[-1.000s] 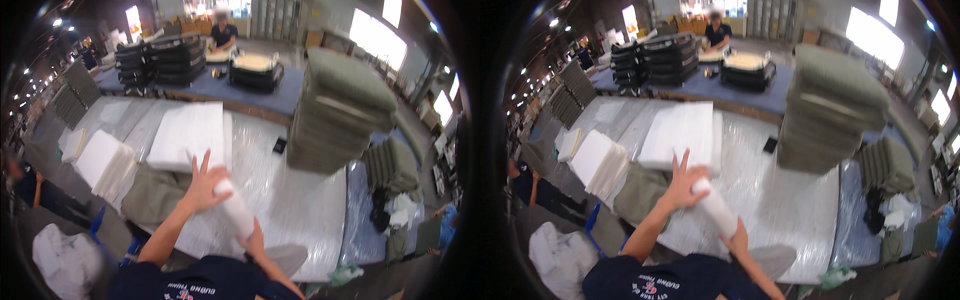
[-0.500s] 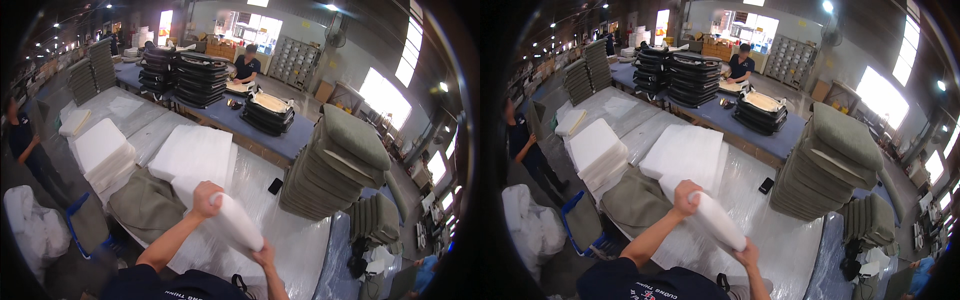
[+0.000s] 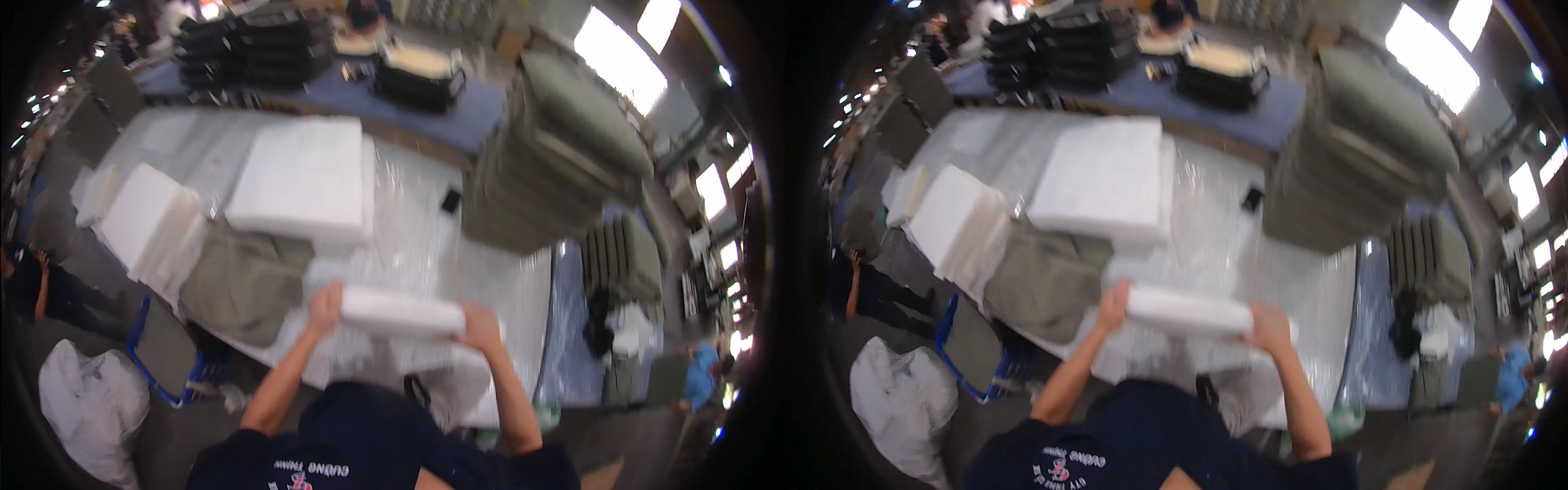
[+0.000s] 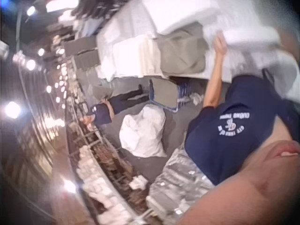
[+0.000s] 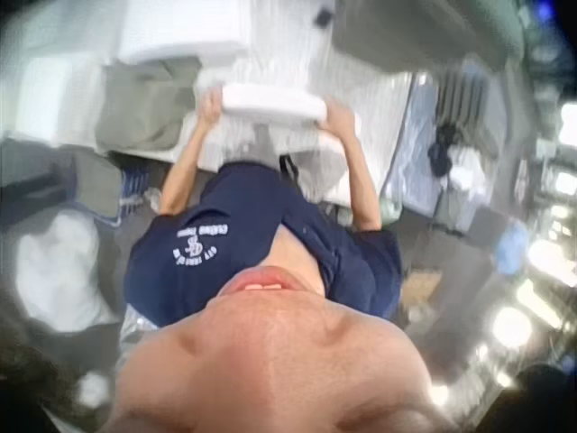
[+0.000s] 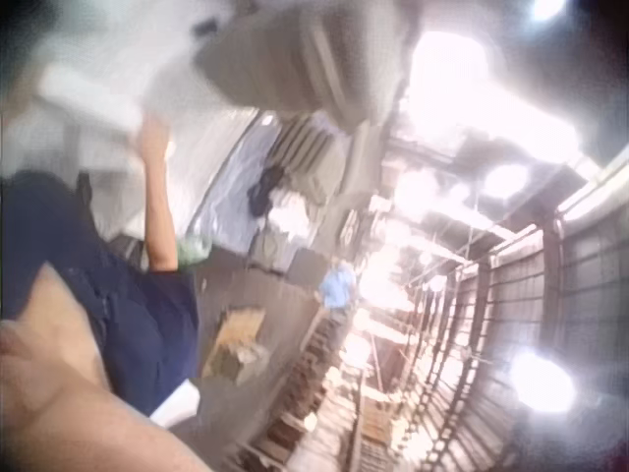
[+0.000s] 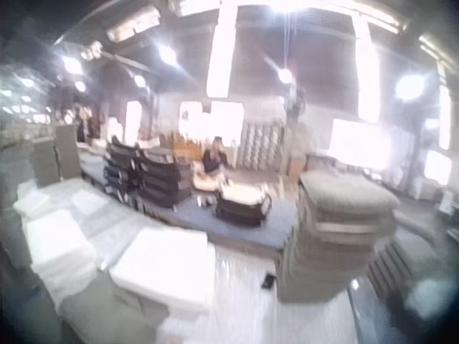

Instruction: The person rolls a white foam pad and inserts it into a green fabric pillow cover. The person then adjusts the cover to enclose the foam and places the finished pillow on a stack.

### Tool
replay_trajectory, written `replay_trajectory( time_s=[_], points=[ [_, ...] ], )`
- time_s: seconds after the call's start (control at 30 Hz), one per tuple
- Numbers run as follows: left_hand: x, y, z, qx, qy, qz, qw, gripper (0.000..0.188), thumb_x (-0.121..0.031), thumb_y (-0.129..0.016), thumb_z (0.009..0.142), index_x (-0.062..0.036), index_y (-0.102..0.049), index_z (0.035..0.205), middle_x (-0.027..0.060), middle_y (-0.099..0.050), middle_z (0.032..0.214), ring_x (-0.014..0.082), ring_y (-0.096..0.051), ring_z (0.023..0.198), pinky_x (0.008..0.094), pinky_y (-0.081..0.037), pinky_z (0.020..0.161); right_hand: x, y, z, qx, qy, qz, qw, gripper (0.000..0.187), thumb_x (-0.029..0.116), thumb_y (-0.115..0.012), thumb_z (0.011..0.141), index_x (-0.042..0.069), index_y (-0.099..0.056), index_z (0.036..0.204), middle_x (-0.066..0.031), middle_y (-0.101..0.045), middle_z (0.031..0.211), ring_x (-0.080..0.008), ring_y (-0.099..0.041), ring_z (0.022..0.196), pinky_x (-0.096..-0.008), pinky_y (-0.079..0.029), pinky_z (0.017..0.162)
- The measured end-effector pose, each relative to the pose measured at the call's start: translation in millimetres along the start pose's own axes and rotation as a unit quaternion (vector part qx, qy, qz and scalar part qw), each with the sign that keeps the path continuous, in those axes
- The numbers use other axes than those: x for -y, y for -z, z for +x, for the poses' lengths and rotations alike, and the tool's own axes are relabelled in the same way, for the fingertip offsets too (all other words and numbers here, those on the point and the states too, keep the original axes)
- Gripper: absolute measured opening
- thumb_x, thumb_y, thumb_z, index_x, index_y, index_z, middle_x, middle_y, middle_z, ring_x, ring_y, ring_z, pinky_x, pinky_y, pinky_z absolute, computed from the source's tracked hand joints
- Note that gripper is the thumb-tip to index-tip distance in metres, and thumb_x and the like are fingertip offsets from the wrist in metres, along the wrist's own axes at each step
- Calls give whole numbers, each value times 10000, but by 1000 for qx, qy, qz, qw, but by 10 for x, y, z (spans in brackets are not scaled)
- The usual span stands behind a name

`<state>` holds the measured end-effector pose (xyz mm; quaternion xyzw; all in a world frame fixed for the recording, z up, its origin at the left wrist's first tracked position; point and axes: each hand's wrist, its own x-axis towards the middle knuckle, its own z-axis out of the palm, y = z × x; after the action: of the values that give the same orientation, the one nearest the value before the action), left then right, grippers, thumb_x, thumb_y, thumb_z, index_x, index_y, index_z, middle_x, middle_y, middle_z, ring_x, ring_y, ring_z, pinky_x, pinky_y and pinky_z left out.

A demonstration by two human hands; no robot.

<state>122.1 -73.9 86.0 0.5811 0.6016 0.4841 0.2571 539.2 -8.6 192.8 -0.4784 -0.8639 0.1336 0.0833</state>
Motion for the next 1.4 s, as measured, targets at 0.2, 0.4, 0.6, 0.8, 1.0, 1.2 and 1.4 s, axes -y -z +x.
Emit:
replay_trajectory(
  time_s=[0.2, 0.4, 0.6, 0.8, 1.0, 1.2, 1.4],
  points=[
    [-1332, 387, 553, 3, -135, 130, 982, 424, -274, -449, 1068, -90, -624, 1406, 164, -613, 1465, 358, -513, 1416, 549, -272, 1228, 354, 89, 64, -11, -38, -6, 999, 510, 264, -760, 660, 134, -645, 1140, -97, -699, 1054, -332, -670, 1027, -486, -493, 869],
    [-1711, -365, 598, 74, -290, 265, 917, 420, -329, -519, 1050, -109, -657, 1380, 135, -666, 1396, 341, -575, 1354, 520, -360, 1181, 401, 240, 265, -30, -10, -123, 992, 595, 379, -799, 739, 138, -636, 1257, -108, -706, 1197, -351, -658, 1124, -571, -451, 946],
    [-1443, -444, 609, 236, -138, 210, 939, 407, -391, -530, 1056, -126, -686, 1323, 102, -740, 1228, 318, -673, 1164, 493, -454, 1036, 867, 417, 591, -135, -8, -56, 989, 561, 545, -579, 989, 115, -672, 1336, -178, -724, 1239, -372, -675, 1148, -594, -444, 1002],
    [-1402, -350, 629, 167, -205, 277, 924, 454, -424, -540, 1053, -135, -640, 1389, 130, -653, 1401, 331, -542, 1373, 553, -310, 1197, 455, 248, 622, 19, -128, 90, 988, 529, 502, -362, 1087, 176, -743, 1257, -161, -757, 1171, -382, -700, 1069, -520, -484, 1005],
    [-742, 200, 711, 11, 7, 97, 995, 683, -566, -530, 1033, -76, -525, 1509, 193, -523, 1551, 342, -401, 1506, 499, -231, 1253, -594, 165, 239, -168, -212, 302, 914, 707, 626, -329, 1091, 83, -626, 1431, -133, -617, 1473, -320, -534, 1382, -443, -287, 1237],
    [209, -186, 1436, 45, 119, -29, 991, 818, -641, -511, 1032, 32, -469, 1495, 281, -564, 1473, 381, -512, 1412, 422, -369, 1174, -985, -670, 512, -192, -251, 594, 740, 859, 720, -352, 1062, 13, -492, 1531, -97, -499, 1581, -239, -434, 1452, -384, -283, 1227],
    [116, -230, 769, -149, 22, 10, 989, 524, -436, -551, 1037, 45, -683, 1198, 286, -720, 1067, 459, -694, 1042, 462, -526, 914, -694, -1085, -51, -351, -236, 469, 776, 723, 615, -402, 1092, -28, -601, 1357, -156, -661, 1323, -261, -596, 1246, -377, -424, 1101]
  ],
)
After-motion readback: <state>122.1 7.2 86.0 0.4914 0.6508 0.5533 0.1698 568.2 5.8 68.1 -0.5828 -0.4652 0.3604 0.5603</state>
